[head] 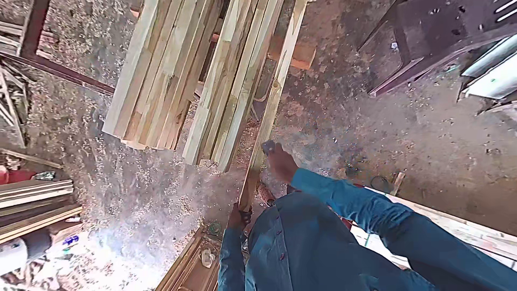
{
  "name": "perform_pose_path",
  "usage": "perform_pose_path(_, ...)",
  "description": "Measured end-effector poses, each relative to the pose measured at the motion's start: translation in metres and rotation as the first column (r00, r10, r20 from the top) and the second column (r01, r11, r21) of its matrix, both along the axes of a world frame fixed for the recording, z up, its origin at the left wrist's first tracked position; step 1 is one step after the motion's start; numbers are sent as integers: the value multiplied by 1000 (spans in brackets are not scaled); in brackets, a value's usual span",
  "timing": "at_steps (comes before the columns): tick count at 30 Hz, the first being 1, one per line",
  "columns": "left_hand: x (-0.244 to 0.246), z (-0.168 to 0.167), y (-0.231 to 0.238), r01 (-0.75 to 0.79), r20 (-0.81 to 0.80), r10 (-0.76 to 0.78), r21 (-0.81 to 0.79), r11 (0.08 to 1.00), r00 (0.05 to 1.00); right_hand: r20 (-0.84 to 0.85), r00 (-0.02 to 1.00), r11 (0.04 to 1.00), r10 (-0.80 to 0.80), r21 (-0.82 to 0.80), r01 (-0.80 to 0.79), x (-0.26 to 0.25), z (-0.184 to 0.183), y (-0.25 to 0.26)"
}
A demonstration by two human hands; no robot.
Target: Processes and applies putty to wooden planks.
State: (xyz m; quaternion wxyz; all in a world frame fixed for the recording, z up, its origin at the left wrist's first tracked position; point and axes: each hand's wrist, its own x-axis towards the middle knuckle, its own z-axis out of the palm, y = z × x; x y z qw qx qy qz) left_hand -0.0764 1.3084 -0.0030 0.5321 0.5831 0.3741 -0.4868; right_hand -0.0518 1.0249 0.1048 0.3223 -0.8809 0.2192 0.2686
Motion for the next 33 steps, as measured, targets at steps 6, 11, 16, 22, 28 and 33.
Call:
perform_pose_path(6,10,-7,7,4,-123,-14,-82,997,992,226,974,999,17,-45,-7,-6,-20,-21)
perform_pose_path(11,12,-11,12,2,-149,-27,-163,987,988,316,947,997,-54,-29,67,-9,-86,-10)
perform_pose_path(16,2,-1,2,32,19,-32,4,999,999,97,995,999,-37,-17,39,-45,-23,22)
perform_pose_path(22,-16,-2,-8,66,155,-105,238,969,982,200,945,955,-258,-98,281,35,-32,-49)
perform_pose_path(28,-14,0,-10,5,144,-35,205,979,989,25,982,981,-190,35,189,-8,-13,28)
perform_pose_path(33,-6,-1,-6,59,81,-73,167,984,994,-27,991,989,129,82,-126,-63,-2,80)
